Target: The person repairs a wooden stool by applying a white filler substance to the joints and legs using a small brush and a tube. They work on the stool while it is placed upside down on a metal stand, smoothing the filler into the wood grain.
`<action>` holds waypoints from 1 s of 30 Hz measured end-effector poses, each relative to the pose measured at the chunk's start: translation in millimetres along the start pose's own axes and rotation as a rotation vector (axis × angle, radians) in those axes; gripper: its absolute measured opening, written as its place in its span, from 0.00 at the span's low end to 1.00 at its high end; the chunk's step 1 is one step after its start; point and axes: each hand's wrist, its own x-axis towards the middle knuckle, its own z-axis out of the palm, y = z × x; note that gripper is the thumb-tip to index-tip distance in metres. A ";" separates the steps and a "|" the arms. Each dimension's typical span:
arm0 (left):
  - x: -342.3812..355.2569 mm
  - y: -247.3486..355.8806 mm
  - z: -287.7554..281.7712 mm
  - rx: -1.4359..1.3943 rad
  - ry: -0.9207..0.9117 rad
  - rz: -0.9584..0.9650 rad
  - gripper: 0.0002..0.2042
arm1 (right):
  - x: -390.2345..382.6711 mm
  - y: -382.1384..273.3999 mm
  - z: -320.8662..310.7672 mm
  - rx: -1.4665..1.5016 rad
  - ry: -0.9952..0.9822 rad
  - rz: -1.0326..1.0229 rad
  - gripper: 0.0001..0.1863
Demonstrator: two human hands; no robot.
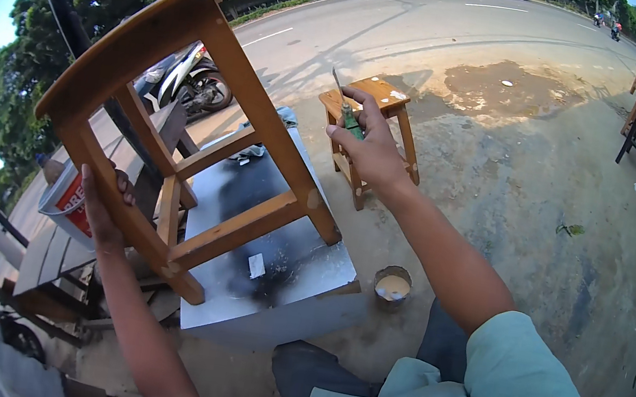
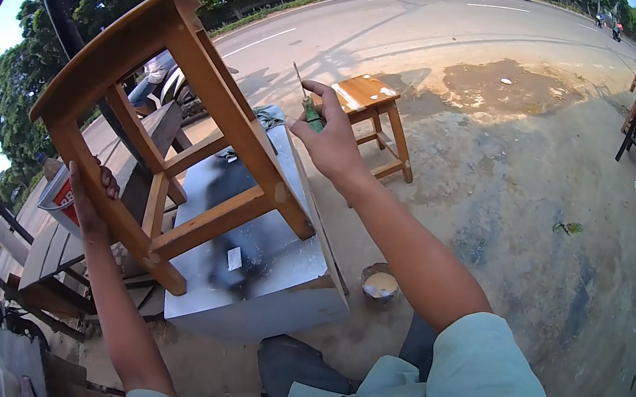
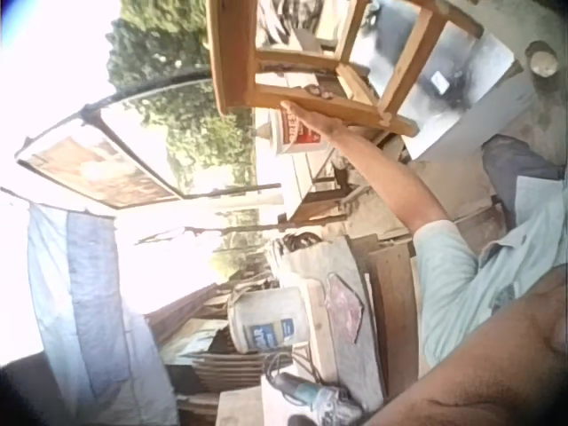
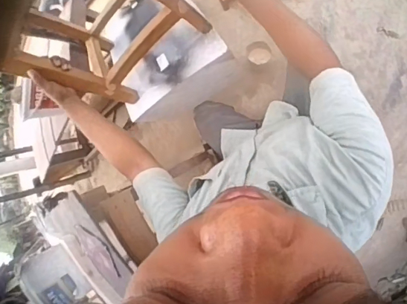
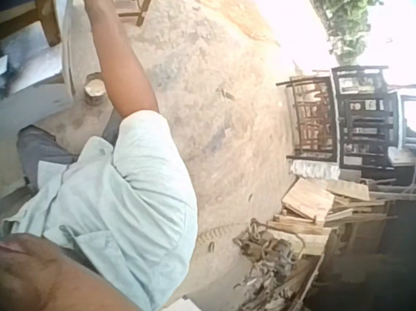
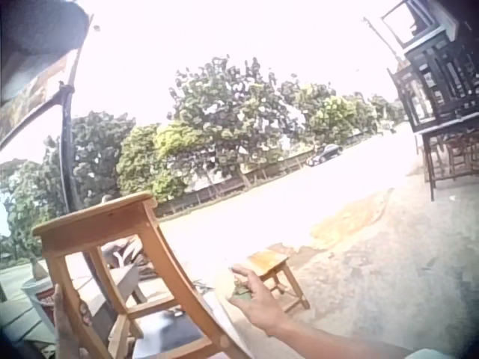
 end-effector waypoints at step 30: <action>-3.9 -3.6 12.5 0.771 0.431 0.353 0.34 | -102.0 114.9 -24.6 0.394 -0.339 0.170 0.26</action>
